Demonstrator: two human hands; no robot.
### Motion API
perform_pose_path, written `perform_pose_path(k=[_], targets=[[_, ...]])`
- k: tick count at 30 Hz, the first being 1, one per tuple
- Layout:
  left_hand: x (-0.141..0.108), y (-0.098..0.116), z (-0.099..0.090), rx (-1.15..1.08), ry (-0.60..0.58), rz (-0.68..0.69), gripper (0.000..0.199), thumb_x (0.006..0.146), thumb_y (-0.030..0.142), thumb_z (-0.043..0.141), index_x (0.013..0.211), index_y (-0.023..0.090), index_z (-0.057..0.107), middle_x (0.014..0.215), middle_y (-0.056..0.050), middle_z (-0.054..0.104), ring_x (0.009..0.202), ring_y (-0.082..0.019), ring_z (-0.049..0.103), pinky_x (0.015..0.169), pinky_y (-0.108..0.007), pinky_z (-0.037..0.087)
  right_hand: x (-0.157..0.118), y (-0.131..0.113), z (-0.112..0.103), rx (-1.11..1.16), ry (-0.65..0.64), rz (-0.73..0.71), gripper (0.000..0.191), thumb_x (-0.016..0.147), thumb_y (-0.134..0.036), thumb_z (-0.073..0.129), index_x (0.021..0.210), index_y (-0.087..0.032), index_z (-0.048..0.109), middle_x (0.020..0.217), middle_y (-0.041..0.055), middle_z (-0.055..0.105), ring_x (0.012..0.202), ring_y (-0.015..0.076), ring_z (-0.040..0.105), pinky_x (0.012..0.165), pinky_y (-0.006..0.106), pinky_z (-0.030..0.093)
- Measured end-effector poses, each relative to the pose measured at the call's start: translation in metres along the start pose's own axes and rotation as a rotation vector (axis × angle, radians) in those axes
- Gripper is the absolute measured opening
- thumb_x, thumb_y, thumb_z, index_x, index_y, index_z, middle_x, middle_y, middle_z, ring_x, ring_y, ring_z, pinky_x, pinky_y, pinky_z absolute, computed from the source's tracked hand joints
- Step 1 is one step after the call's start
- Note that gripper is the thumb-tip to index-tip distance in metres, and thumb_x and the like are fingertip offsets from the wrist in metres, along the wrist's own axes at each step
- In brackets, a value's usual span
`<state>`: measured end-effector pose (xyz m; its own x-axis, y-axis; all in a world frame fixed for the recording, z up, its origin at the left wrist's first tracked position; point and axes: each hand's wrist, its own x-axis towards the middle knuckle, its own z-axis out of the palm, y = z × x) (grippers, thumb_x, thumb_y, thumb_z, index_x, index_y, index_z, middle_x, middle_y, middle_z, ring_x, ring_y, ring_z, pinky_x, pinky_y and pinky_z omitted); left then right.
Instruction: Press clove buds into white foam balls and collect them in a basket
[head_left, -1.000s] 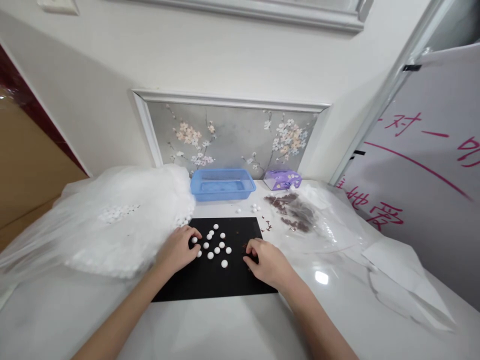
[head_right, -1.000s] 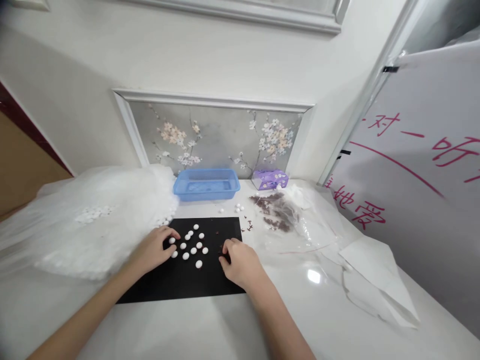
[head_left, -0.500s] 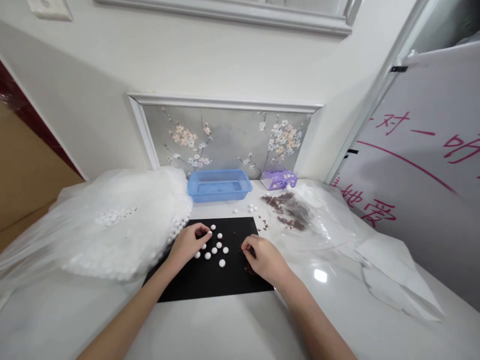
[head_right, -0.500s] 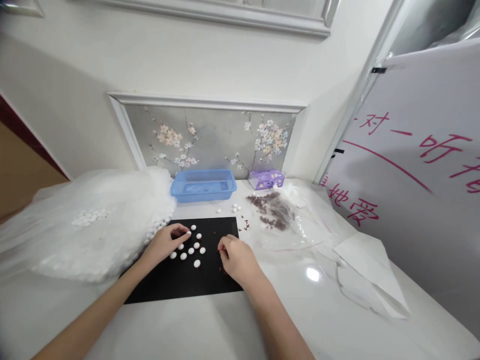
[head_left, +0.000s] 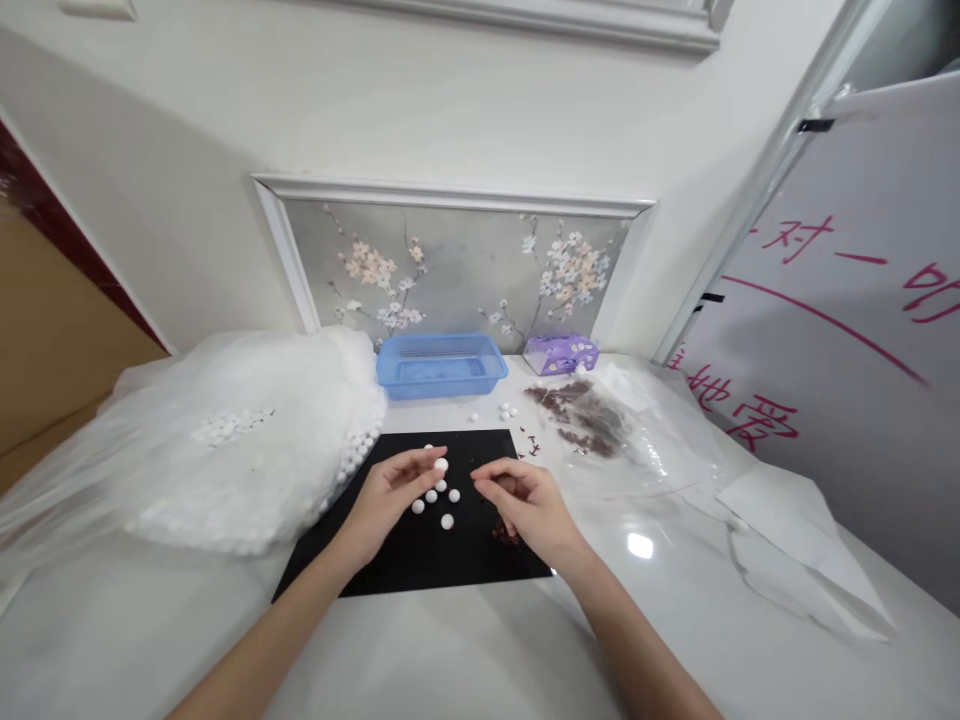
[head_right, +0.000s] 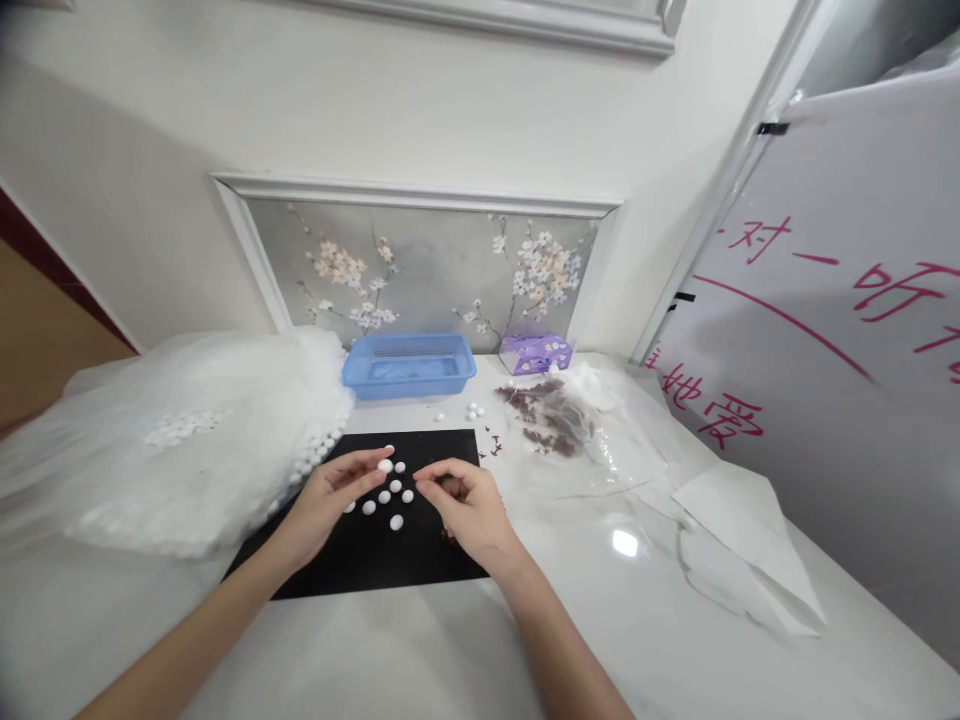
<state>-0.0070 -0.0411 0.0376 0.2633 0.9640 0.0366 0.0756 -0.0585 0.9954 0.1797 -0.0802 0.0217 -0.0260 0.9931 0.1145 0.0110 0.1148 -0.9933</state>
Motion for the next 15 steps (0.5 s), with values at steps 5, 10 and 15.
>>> perform_pose_path(k=[5, 10, 15], targets=[[-0.01, 0.005, 0.017, -0.08, -0.066, -0.042, 0.021, 0.068, 0.033, 0.071, 0.085, 0.02, 0.07, 0.079, -0.002, 0.068, 0.075, -0.015, 0.061, 0.071, -0.024, 0.046, -0.003, -0.008, 0.004, 0.388, -0.025, 0.067, 0.03, 0.07, -0.032, 0.07, 0.084, -0.023, 0.045, 0.076, -0.0073, 0.057, 0.031, -0.0013, 0.032, 0.028, 0.015, 0.023], [-0.013, 0.005, 0.019, -0.067, -0.05, -0.017, 0.02, 0.067, 0.033, 0.072, 0.082, 0.02, 0.071, 0.075, -0.002, 0.067, 0.07, -0.014, 0.059, 0.067, -0.025, 0.045, -0.004, -0.011, 0.004, 0.477, -0.078, 0.111, 0.035, 0.07, -0.029, 0.07, 0.079, -0.023, 0.037, 0.074, -0.0091, 0.056, 0.031, -0.0024, 0.028, 0.029, 0.013, 0.018], [-0.013, 0.0, 0.018, -0.106, -0.072, -0.007, 0.018, 0.068, 0.03, 0.072, 0.083, 0.02, 0.072, 0.075, -0.001, 0.068, 0.065, -0.013, 0.058, 0.064, -0.024, 0.045, -0.004, -0.009, 0.006, 0.494, -0.133, 0.126, 0.036, 0.071, -0.028, 0.07, 0.077, -0.022, 0.036, 0.073, -0.0088, 0.056, 0.032, -0.0025, 0.026, 0.031, 0.014, 0.017]])
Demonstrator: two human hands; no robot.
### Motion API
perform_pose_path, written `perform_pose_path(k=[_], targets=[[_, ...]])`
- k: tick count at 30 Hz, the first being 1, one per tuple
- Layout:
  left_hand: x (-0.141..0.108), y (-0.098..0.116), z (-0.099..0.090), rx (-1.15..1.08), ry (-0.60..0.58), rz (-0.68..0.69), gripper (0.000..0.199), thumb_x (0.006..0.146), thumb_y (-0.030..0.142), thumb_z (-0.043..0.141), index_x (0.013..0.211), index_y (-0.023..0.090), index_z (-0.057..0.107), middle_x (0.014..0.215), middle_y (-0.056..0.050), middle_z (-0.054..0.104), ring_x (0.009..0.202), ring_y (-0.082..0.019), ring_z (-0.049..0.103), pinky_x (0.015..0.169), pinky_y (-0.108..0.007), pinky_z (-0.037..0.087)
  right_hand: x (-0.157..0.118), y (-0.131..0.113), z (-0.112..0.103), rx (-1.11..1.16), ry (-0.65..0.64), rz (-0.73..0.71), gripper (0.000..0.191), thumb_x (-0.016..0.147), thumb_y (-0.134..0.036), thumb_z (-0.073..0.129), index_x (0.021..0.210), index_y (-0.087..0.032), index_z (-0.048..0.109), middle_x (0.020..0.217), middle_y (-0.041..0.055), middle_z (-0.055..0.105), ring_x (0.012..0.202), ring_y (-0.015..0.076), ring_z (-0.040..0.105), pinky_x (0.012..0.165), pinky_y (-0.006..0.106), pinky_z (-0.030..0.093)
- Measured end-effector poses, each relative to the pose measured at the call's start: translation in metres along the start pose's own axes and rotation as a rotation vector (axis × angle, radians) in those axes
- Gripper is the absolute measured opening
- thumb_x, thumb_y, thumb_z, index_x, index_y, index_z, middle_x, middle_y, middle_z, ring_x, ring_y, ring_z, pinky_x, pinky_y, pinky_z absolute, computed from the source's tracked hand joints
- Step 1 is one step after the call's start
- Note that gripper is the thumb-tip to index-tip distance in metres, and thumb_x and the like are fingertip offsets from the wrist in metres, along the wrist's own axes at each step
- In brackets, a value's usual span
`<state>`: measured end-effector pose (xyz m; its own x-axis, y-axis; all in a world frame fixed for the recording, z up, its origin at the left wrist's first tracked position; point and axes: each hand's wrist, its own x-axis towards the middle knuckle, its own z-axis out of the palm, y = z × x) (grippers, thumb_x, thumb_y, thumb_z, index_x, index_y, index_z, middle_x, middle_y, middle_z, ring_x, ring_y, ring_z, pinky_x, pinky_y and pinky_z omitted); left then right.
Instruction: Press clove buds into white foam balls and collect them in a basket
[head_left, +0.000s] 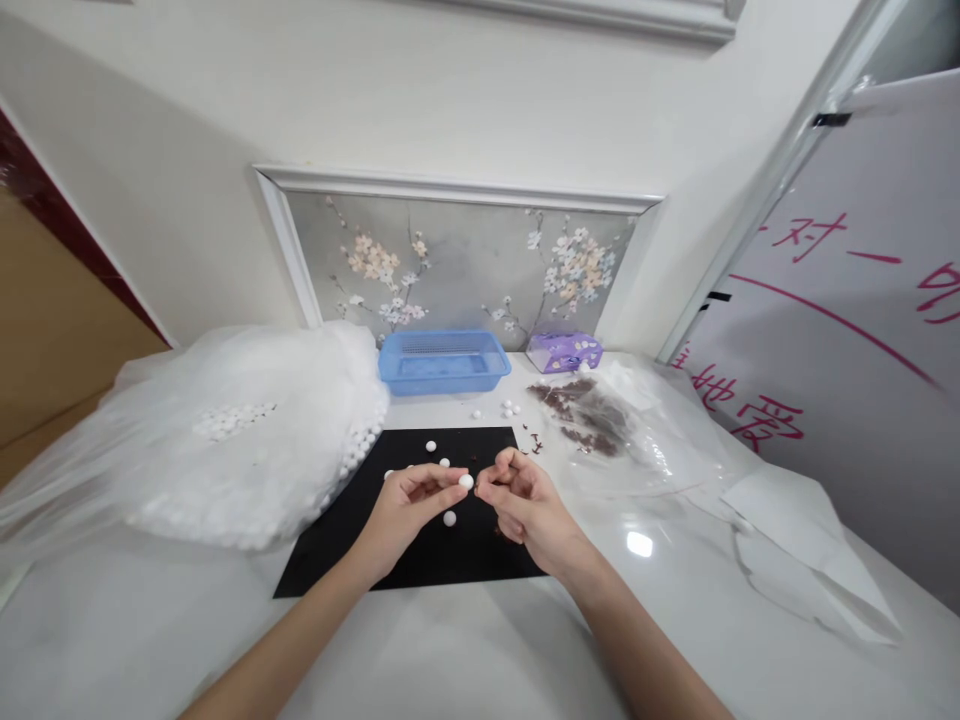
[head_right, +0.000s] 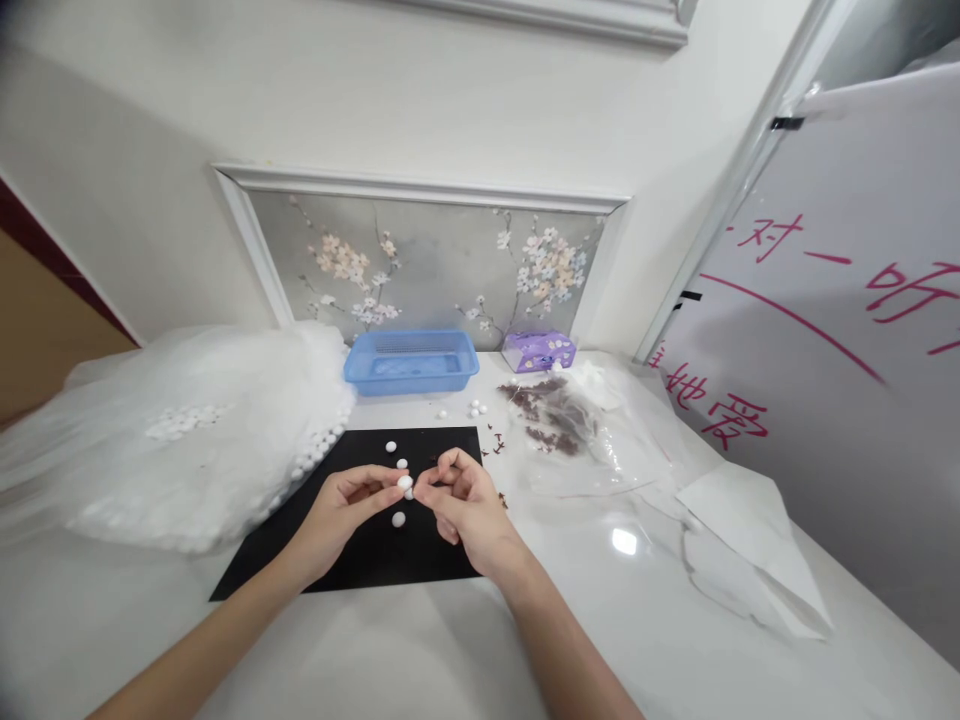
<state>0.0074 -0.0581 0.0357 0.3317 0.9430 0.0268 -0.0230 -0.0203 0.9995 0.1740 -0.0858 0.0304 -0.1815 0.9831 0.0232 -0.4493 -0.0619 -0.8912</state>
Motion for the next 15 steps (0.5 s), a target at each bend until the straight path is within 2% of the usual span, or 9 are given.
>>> perform_pose_path(k=[9, 15], targets=[[0.0007, -0.0035, -0.0038, 0.005, -0.028, -0.004, 0.017, 0.066, 0.028, 0.074, 0.082, 0.023, 0.074, 0.08, 0.0, 0.072, 0.07, -0.012, 0.059, 0.066, -0.021, 0.045, -0.0004, 0.0038, 0.001, 0.002, 0.004, 0.023, 0.039, 0.071, -0.029, 0.071, 0.072, -0.022, 0.033, 0.073, -0.0087, 0.055, 0.032, -0.0023, 0.026, 0.03, 0.014, 0.017], [0.0023, -0.0043, -0.0048, -0.003, -0.031, -0.012, 0.016, 0.066, 0.028, 0.074, 0.082, 0.024, 0.074, 0.077, 0.001, 0.072, 0.069, -0.01, 0.059, 0.067, -0.02, 0.045, -0.0001, 0.008, 0.0002, 0.007, 0.005, 0.008, 0.035, 0.07, -0.028, 0.071, 0.07, -0.021, 0.036, 0.071, -0.0093, 0.047, 0.033, -0.0027, 0.026, 0.028, 0.013, 0.02]])
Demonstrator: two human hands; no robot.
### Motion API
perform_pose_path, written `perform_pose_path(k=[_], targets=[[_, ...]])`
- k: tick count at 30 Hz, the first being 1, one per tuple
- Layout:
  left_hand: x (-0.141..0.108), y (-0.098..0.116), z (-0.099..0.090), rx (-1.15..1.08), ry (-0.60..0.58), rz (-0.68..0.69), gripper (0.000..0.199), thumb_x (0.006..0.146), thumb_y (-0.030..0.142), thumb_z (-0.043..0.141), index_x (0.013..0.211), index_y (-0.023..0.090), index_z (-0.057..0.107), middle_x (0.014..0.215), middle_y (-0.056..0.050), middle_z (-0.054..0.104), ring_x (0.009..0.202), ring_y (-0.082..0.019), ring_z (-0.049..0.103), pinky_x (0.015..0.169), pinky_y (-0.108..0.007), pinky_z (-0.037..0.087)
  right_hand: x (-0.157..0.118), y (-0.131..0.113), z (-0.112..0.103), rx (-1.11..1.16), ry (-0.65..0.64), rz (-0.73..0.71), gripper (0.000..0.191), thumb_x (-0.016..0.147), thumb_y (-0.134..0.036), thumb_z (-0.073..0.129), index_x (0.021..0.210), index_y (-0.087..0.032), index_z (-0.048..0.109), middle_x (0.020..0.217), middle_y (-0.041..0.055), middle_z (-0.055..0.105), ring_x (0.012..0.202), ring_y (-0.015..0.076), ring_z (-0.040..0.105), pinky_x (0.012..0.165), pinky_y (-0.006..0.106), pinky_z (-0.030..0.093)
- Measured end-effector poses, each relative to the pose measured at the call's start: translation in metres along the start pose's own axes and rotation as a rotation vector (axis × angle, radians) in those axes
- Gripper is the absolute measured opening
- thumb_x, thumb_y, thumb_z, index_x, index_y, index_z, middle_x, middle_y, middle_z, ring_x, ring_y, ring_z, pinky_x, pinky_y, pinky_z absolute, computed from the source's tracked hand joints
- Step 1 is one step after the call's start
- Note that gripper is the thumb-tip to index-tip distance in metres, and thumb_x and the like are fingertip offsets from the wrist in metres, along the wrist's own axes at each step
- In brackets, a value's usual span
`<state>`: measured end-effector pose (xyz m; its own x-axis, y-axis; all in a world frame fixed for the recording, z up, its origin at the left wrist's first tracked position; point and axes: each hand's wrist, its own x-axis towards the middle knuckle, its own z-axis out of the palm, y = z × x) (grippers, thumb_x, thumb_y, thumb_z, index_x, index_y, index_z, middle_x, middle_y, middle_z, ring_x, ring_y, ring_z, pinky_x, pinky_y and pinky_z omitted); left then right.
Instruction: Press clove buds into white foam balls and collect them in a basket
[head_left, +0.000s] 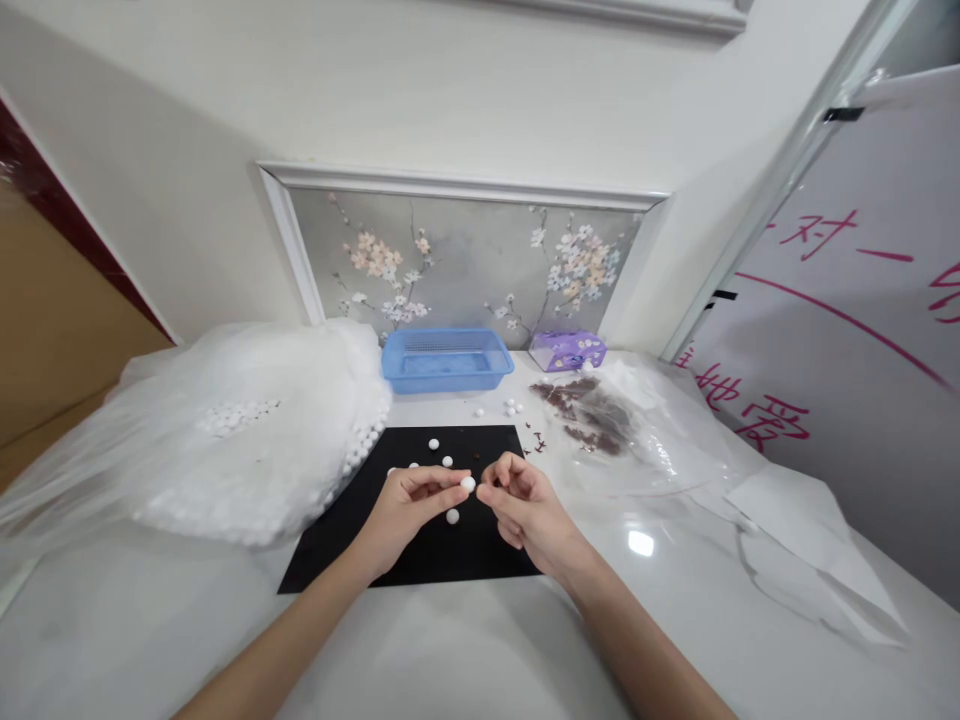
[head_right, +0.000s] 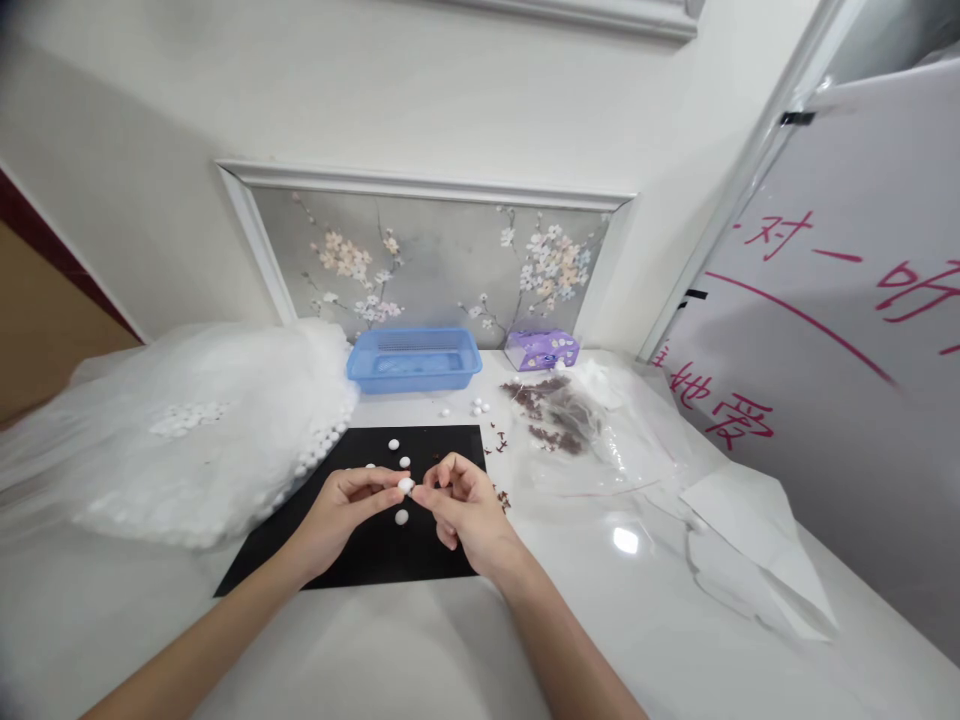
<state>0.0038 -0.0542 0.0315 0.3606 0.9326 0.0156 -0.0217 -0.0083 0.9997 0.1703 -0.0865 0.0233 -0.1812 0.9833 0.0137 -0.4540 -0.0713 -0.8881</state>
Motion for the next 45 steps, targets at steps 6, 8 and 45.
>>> perform_pose_path(k=[6, 8, 45], targets=[[-0.001, -0.003, -0.001, -0.034, -0.017, -0.023, 0.016, 0.067, 0.027, 0.074, 0.082, 0.023, 0.073, 0.073, 0.002, 0.071, 0.063, -0.009, 0.056, 0.066, -0.021, 0.044, 0.001, 0.002, 0.0, 0.004, -0.007, 0.019, 0.037, 0.07, -0.028, 0.071, 0.066, -0.02, 0.035, 0.067, -0.0094, 0.044, 0.034, -0.0023, 0.026, 0.028, 0.012, 0.022], [-0.001, -0.005, -0.001, -0.047, -0.03, -0.028, 0.015, 0.067, 0.027, 0.074, 0.081, 0.023, 0.074, 0.071, 0.002, 0.07, 0.063, -0.008, 0.055, 0.067, -0.021, 0.044, 0.001, 0.002, 0.0, 0.004, -0.009, 0.029, 0.038, 0.07, -0.028, 0.071, 0.065, -0.019, 0.035, 0.063, -0.0101, 0.042, 0.035, -0.0018, 0.025, 0.028, 0.012, 0.022], [0.018, 0.001, -0.071, 0.861, -0.143, 0.221, 0.028, 0.081, 0.044, 0.051, 0.086, 0.026, 0.072, 0.109, -0.007, 0.063, 0.102, -0.024, 0.057, 0.092, -0.04, 0.042, 0.014, 0.016, -0.016, -0.296, 0.426, -0.076, 0.042, 0.072, -0.05, 0.06, 0.056, -0.02, 0.036, 0.046, -0.01, 0.032, 0.033, 0.0035, 0.028, 0.031, 0.019, 0.025]])
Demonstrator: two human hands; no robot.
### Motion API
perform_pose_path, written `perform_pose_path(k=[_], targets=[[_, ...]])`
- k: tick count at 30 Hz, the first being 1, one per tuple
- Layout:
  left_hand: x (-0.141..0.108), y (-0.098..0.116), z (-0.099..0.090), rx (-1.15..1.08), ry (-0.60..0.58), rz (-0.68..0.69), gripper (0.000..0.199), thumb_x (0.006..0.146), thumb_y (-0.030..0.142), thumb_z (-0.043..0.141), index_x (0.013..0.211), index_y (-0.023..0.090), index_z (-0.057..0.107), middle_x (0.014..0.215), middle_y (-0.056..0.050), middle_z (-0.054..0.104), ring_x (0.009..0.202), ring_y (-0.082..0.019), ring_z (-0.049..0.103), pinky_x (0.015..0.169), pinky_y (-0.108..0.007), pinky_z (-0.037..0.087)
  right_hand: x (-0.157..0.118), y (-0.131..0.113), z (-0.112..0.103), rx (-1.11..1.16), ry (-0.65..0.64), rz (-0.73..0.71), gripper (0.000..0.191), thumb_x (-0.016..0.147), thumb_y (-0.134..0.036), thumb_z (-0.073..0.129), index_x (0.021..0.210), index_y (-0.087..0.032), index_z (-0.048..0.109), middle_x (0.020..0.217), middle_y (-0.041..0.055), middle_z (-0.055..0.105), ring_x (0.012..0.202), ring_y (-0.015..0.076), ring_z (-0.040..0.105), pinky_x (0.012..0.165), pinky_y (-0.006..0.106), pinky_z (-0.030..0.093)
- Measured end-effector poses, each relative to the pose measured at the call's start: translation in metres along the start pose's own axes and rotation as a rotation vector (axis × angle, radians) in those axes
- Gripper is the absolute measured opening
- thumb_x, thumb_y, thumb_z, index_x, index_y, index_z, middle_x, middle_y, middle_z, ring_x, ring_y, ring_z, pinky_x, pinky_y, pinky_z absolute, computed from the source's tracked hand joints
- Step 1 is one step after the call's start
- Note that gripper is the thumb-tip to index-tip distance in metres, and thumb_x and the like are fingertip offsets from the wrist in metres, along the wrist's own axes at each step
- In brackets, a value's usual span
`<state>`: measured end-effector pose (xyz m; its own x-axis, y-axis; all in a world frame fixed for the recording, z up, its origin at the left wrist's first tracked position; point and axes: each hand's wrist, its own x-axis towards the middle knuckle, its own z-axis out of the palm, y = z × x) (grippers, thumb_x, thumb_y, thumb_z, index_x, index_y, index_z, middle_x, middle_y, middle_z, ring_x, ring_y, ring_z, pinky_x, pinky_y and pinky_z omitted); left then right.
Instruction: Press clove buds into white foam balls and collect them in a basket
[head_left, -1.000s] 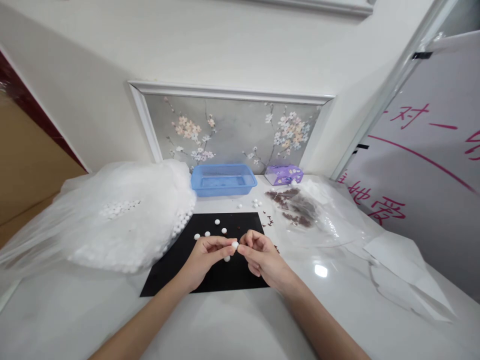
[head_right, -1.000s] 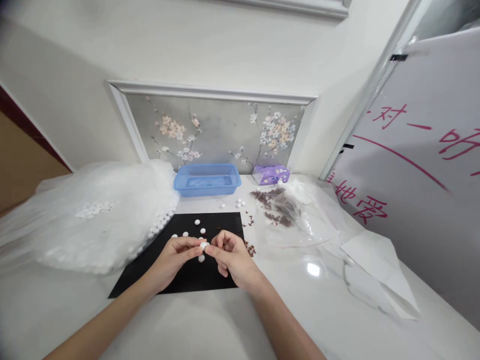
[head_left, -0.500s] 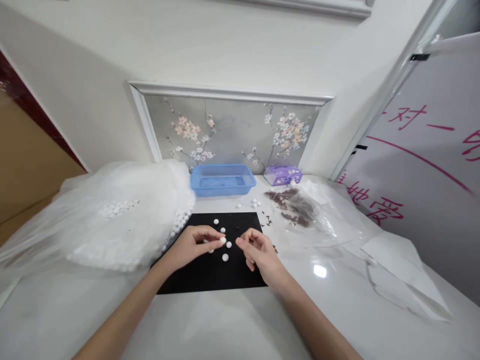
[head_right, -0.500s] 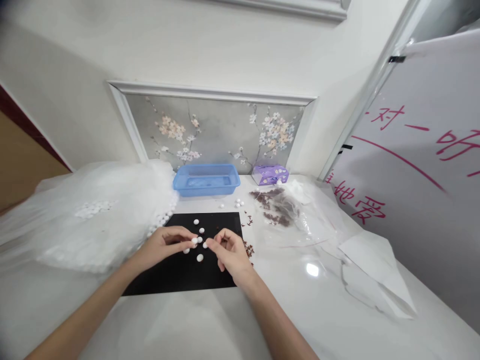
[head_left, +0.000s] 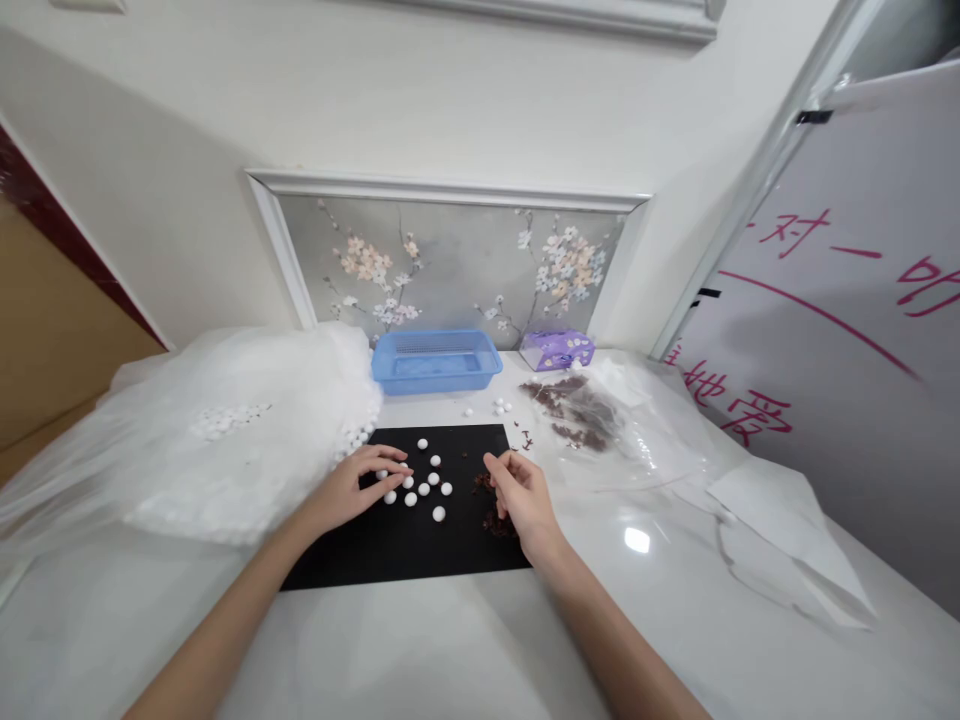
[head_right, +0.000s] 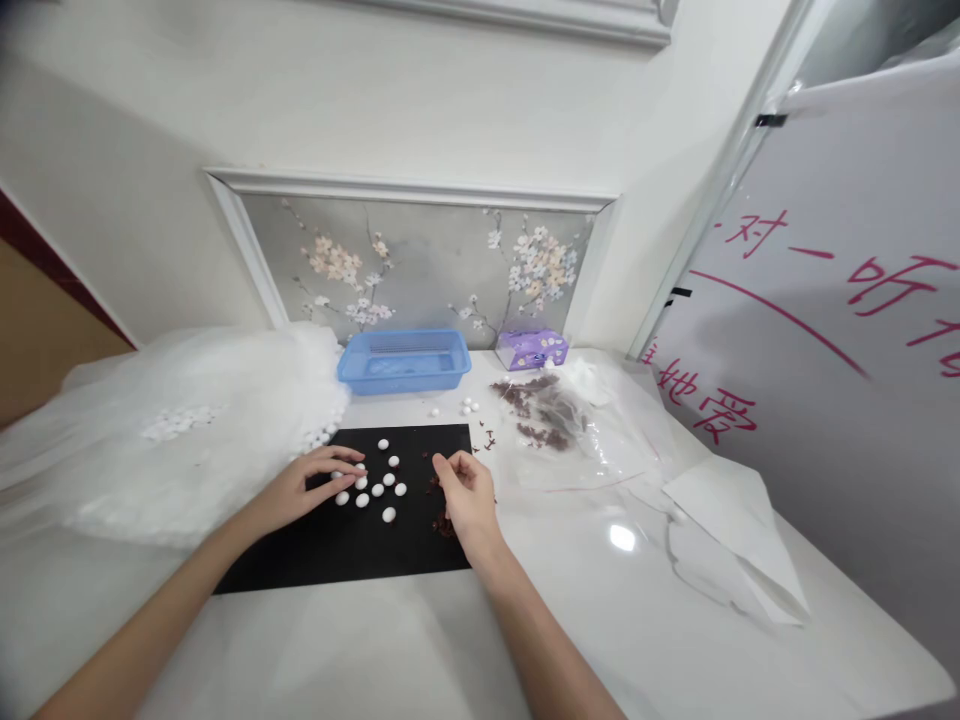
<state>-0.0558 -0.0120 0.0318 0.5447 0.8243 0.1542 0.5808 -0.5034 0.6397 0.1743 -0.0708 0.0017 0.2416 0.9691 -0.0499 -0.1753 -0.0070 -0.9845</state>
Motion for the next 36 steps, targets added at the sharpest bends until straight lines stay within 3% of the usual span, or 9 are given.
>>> perform_pose_path(k=[7, 10, 13, 15, 17, 21, 28, 31, 36], targets=[[0.008, 0.0, 0.005, 0.088, 0.162, -0.012, 0.029, 0.077, 0.047, 0.055, 0.07, 0.022, 0.068, 0.108, -0.007, 0.064, 0.104, -0.026, 0.055, 0.097, -0.042, 0.037, 0.002, 0.001, 0.001, -0.03, 0.024, -0.013, 0.043, 0.073, -0.05, 0.058, 0.053, -0.02, 0.035, 0.048, -0.0086, 0.033, 0.036, 0.0045, 0.028, 0.034, 0.02, 0.024], [0.005, -0.004, 0.006, 0.052, 0.163, -0.06, 0.034, 0.08, 0.049, 0.05, 0.092, 0.021, 0.066, 0.122, -0.008, 0.057, 0.115, -0.026, 0.049, 0.102, -0.042, 0.032, 0.002, 0.0, 0.001, -0.044, 0.028, -0.025, 0.042, 0.074, -0.05, 0.057, 0.054, -0.02, 0.035, 0.048, -0.0082, 0.034, 0.037, 0.0045, 0.029, 0.035, 0.021, 0.024], [-0.007, -0.006, 0.009, 0.087, 0.029, -0.088, 0.07, 0.074, 0.055, 0.056, 0.133, 0.023, 0.037, 0.143, -0.012, 0.035, 0.13, -0.028, 0.033, 0.106, -0.046, 0.025, 0.001, 0.0, 0.001, -0.061, 0.028, -0.042, 0.043, 0.074, -0.05, 0.057, 0.053, -0.02, 0.034, 0.048, -0.0078, 0.034, 0.037, 0.0046, 0.029, 0.035, 0.021, 0.023], [-0.019, -0.005, 0.013, 0.2, -0.088, -0.072, 0.103, 0.062, 0.059, 0.065, 0.143, 0.025, 0.011, 0.15, -0.014, 0.019, 0.135, -0.033, 0.019, 0.107, -0.054, 0.017, 0.001, 0.0, 0.001, -0.071, 0.027, -0.053, 0.043, 0.074, -0.051, 0.056, 0.053, -0.021, 0.034, 0.048, -0.0078, 0.034, 0.037, 0.0049, 0.029, 0.035, 0.022, 0.023], [-0.027, -0.001, 0.018, 0.311, -0.125, -0.054, 0.115, 0.056, 0.062, 0.068, 0.144, 0.028, 0.0, 0.151, -0.015, 0.009, 0.136, -0.036, 0.011, 0.105, -0.061, 0.009, 0.0, -0.001, 0.002, -0.079, 0.024, -0.064, 0.043, 0.075, -0.052, 0.055, 0.054, -0.021, 0.033, 0.048, -0.0077, 0.034, 0.037, 0.0053, 0.029, 0.036, 0.022, 0.023], [-0.023, 0.011, 0.033, 0.37, -0.061, -0.098, 0.109, 0.06, 0.064, 0.063, 0.143, 0.03, 0.0, 0.151, -0.015, 0.008, 0.136, -0.038, 0.014, 0.102, -0.064, 0.013, -0.001, -0.001, 0.004, -0.095, 0.015, -0.098, 0.044, 0.074, -0.053, 0.055, 0.053, -0.021, 0.033, 0.046, -0.0075, 0.031, 0.039, 0.0063, 0.028, 0.037, 0.022, 0.023], [0.021, 0.02, 0.054, 0.369, 0.005, -0.092, 0.102, 0.061, 0.068, 0.059, 0.143, 0.028, 0.012, 0.149, -0.014, 0.019, 0.131, -0.038, 0.025, 0.101, -0.06, 0.019, -0.001, -0.001, 0.004, -0.142, -0.003, -0.197, 0.045, 0.075, -0.055, 0.054, 0.053, -0.02, 0.035, 0.05, -0.0064, 0.031, 0.047, 0.0078, 0.031, 0.045, 0.023, 0.028], [0.031, 0.02, 0.054, 0.404, 0.024, -0.041, 0.082, 0.067, 0.067, 0.055, 0.136, 0.029, 0.031, 0.143, -0.013, 0.033, 0.125, -0.037, 0.034, 0.097, -0.056, 0.027, -0.002, -0.003, 0.003, -0.158, -0.015, -0.205, 0.043, 0.077, -0.053, 0.052, 0.055, -0.02, 0.035, 0.051, -0.0066, 0.03, 0.047, 0.0079, 0.03, 0.045, 0.022, 0.028], [0.038, 0.02, 0.051, 0.435, 0.056, 0.089, 0.037, 0.08, 0.051, 0.048, 0.103, 0.023, 0.055, 0.109, -0.007, 0.056, 0.102, -0.027, 0.049, 0.085, -0.041, 0.039, -0.004, -0.005, 0.004, -0.147, -0.038, -0.187, 0.044, 0.077, -0.054, 0.052, 0.055, -0.021, 0.033, 0.05, -0.0074, 0.027, 0.044, 0.0077, 0.027, 0.039, 0.021, 0.026]])
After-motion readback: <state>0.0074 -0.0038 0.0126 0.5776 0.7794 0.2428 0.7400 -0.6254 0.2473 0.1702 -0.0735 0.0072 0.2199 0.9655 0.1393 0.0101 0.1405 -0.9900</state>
